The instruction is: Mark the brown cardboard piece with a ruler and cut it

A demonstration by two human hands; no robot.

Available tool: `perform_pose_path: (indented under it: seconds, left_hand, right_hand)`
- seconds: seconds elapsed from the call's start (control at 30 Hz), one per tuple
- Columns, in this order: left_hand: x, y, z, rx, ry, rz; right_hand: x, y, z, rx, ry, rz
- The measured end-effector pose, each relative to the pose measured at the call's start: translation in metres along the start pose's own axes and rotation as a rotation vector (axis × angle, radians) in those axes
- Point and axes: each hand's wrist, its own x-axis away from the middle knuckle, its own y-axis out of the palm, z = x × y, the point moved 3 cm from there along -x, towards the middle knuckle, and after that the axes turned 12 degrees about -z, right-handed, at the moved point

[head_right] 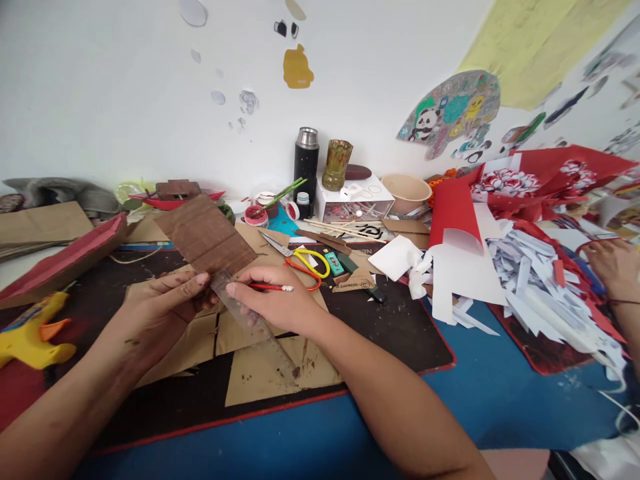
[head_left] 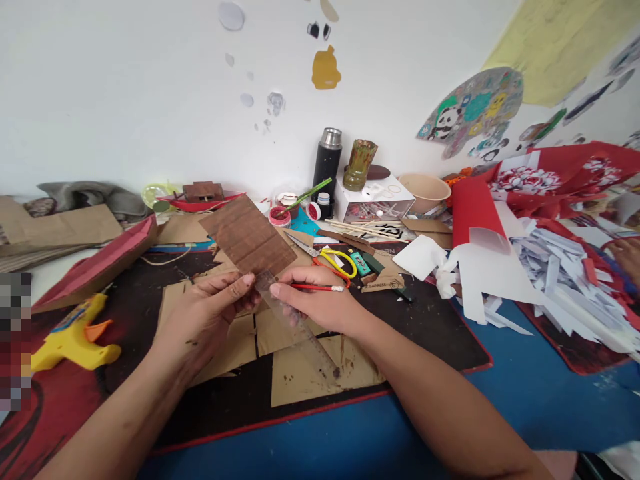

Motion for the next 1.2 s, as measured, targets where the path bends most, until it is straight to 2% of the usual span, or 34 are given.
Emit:
perform_pose_path:
  seconds: [0.3, 0.67, 1.2]
  left_hand:
    - [0.0034, 0.0064, 0.0052, -0.042, 0.061, 0.014]
    - [0.0029, 0.0074, 0.005, -0.07, 0.06, 0.019]
    - [0.0015, -0.0009, 0.002, -0.114, 0.04, -0.018]
  right_hand:
    - [0.0016, 0.001, -0.001, 0.007, 0.009, 0.01]
    - [0.0016, -0.0019, 0.0028, 0.038, 0.017, -0.004]
    - [0.0035, -0.0013, -0.0033, 0.065, 0.002, -0.022]
